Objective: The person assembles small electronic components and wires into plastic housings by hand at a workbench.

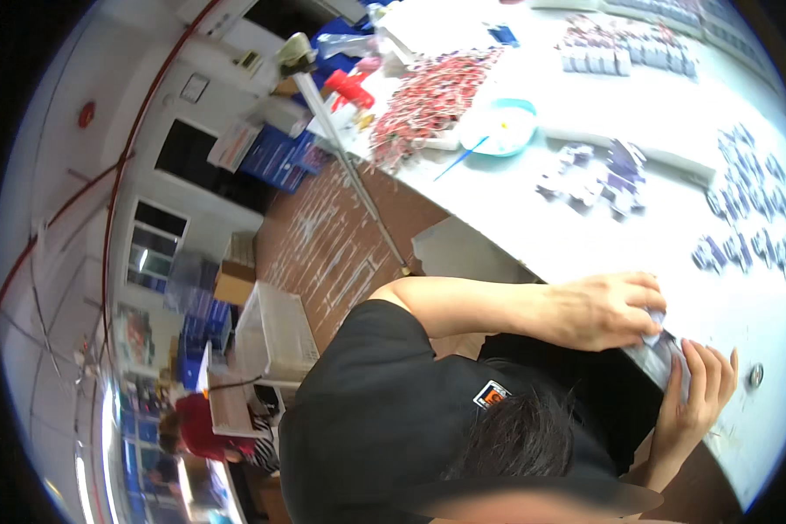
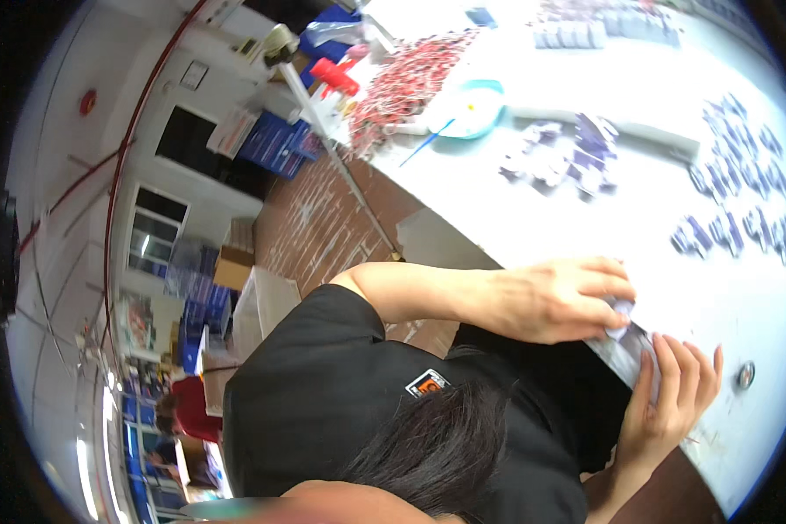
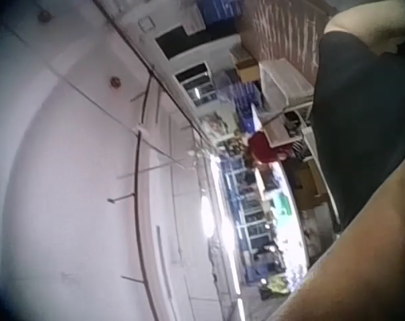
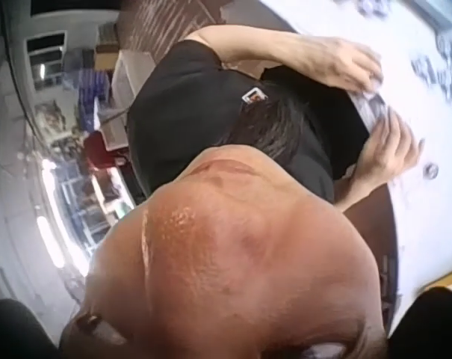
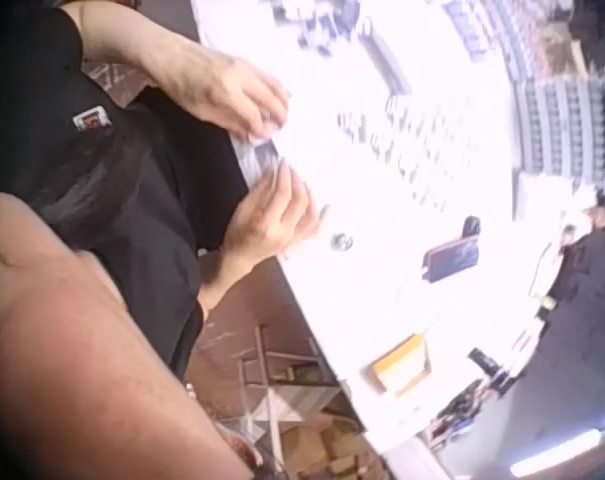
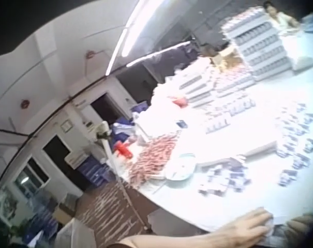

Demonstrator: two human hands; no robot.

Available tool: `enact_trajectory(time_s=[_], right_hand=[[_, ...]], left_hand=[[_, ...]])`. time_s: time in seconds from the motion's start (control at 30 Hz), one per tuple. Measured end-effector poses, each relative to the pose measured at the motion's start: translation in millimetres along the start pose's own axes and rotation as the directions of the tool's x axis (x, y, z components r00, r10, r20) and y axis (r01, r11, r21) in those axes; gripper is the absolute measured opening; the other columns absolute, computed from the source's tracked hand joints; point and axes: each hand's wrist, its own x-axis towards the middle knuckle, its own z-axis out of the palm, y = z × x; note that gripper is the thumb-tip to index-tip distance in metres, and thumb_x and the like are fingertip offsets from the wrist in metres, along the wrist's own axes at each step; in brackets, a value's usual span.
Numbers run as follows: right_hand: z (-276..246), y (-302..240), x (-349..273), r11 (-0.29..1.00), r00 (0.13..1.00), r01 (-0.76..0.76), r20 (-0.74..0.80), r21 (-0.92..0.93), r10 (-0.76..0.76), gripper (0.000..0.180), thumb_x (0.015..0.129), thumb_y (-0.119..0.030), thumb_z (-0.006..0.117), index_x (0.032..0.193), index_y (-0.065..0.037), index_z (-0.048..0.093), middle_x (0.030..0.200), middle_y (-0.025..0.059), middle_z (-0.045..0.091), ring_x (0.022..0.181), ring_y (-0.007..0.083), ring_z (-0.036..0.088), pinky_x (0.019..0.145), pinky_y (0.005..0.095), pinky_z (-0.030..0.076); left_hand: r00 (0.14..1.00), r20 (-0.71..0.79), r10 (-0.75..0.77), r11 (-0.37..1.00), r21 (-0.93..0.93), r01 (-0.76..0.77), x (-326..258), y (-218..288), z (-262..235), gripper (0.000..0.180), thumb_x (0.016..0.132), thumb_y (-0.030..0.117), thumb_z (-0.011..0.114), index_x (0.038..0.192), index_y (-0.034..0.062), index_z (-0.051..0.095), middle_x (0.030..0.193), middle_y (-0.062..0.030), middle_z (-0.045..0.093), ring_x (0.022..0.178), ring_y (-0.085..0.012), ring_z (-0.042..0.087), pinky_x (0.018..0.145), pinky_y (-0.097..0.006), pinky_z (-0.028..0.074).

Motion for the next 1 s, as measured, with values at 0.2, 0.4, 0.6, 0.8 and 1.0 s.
enact_trajectory(time_s=[0.2, 0.4, 0.6, 0.8, 1.0], right_hand=[[-0.4, -4.0, 15.0, 0.976, 0.976, 0.213, 0.057, -0.047, -0.210, 0.026, 0.086, -0.003, 0.069, 0.111, -0.005, 0.072, 0.115, 0.0047, 0.070, 0.107, 0.0266, 0.059, 0.112, 0.0510, 0.037], [-3.2, 5.4, 16.0, 0.986, 0.978, 0.150, 0.159, -0.075, -0.137, 0.021, 0.086, -0.005, 0.069, 0.106, -0.006, 0.072, 0.111, 0.0032, 0.070, 0.099, 0.0242, 0.061, 0.112, 0.0500, 0.036], [-1.2, -0.9, 32.6, 0.983, 0.973, 0.182, 0.140, 0.010, -0.182, 0.022, 0.078, -0.006, 0.071, 0.100, -0.010, 0.073, 0.105, -0.0011, 0.071, 0.089, 0.0197, 0.061, 0.111, 0.0500, 0.036], [9.2, 9.0, 27.4, 0.987, 0.982, 0.160, 0.098, 0.009, -0.160, 0.023, 0.077, -0.010, 0.074, 0.100, -0.012, 0.072, 0.104, -0.0035, 0.070, 0.094, 0.0175, 0.061, 0.109, 0.0477, 0.037], [-0.1, 31.0, 32.4, 0.969, 0.981, 0.162, 0.073, 0.188, -0.178, 0.028, 0.077, -0.016, 0.075, 0.103, -0.010, 0.070, 0.106, -0.0001, 0.069, 0.111, 0.0239, 0.056, 0.099, 0.0412, 0.042]], left_hand=[[1.000, -0.001, -0.031, 0.999, 0.042, 0.031, -0.2, 8.7, -2.0, 0.020, 0.082, 0.009, 0.072, 0.101, 0.0022, 0.068, 0.117, -0.0178, 0.062, 0.116, -0.0357, 0.057, 0.108, -0.047, 0.044], [0.993, -0.103, 0.052, 0.999, -0.002, -0.052, 3.1, -3.1, 4.8, 0.022, 0.081, 0.010, 0.073, 0.101, 0.0016, 0.068, 0.117, -0.0161, 0.063, 0.118, -0.0341, 0.058, 0.106, -0.048, 0.047], [0.995, -0.084, 0.059, 0.991, 0.125, -0.048, -1.7, -1.5, -0.8, 0.026, 0.076, 0.003, 0.078, 0.100, -0.0020, 0.069, 0.108, -0.0143, 0.068, 0.107, -0.0319, 0.066, 0.096, -0.047, 0.055], [1.000, -0.008, 0.030, 0.987, 0.159, -0.029, 4.9, -5.9, -0.5, 0.029, 0.075, 0.001, 0.080, 0.102, -0.0017, 0.069, 0.110, -0.0137, 0.069, 0.108, -0.0316, 0.066, 0.096, -0.043, 0.054], [0.995, 0.003, -0.101, 0.989, 0.105, 0.100, 11.3, 0.4, 0.2, 0.032, 0.077, -0.002, 0.079, 0.107, 0.0019, 0.071, 0.112, -0.0135, 0.071, 0.106, -0.0268, 0.068, 0.091, -0.035, 0.055]])
